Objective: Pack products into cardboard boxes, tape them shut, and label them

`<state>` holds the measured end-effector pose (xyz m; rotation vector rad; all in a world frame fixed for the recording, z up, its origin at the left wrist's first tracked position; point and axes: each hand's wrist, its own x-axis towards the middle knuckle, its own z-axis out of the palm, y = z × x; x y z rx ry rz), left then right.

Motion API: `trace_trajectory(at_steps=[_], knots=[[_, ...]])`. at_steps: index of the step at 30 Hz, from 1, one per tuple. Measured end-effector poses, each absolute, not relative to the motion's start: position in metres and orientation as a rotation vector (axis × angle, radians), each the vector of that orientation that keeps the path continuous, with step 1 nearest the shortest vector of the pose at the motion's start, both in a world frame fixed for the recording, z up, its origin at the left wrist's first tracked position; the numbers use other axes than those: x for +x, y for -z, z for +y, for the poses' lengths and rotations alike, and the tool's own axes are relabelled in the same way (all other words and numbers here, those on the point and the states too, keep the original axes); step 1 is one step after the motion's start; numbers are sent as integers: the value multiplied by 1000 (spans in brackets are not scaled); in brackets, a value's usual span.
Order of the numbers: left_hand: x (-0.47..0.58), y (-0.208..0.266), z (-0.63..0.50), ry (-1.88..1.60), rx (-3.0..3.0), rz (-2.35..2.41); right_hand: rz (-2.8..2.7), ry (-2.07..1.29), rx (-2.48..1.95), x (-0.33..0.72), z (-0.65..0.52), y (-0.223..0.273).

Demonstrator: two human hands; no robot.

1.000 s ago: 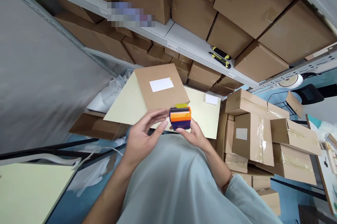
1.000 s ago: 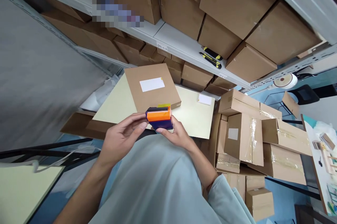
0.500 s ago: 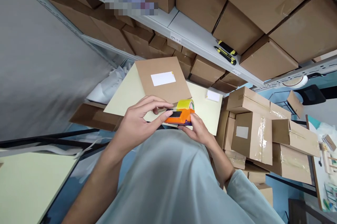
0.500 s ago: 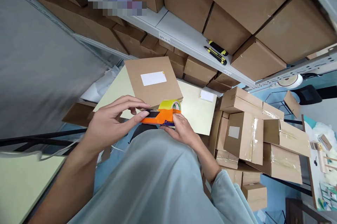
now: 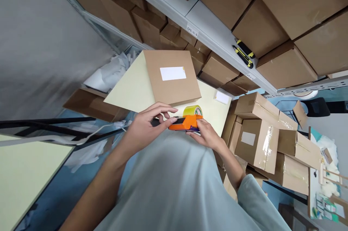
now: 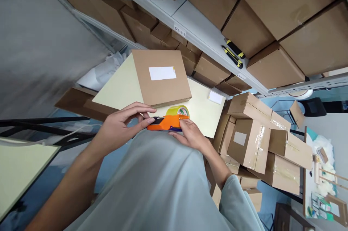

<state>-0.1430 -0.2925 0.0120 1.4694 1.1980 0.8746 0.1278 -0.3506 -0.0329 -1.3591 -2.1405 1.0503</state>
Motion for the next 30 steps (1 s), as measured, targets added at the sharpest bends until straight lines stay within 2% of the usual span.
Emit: trace_trajectory(at_steps=[8,14,22,30], knots=[[-160,2,-303,-853,1416,1248,-2244,-1078,-1283,122,-345,32],[-169,13,-310,-853,1404,1271,-2283,-1228,-1364,115,-341,33],[-184,56,-321,-844,1298,1312,-2425,-1413,-1348,105,-334,40],[-222,96,-334,-1008,1082,1520,-2711,-1343,-1558,136,-330,50]])
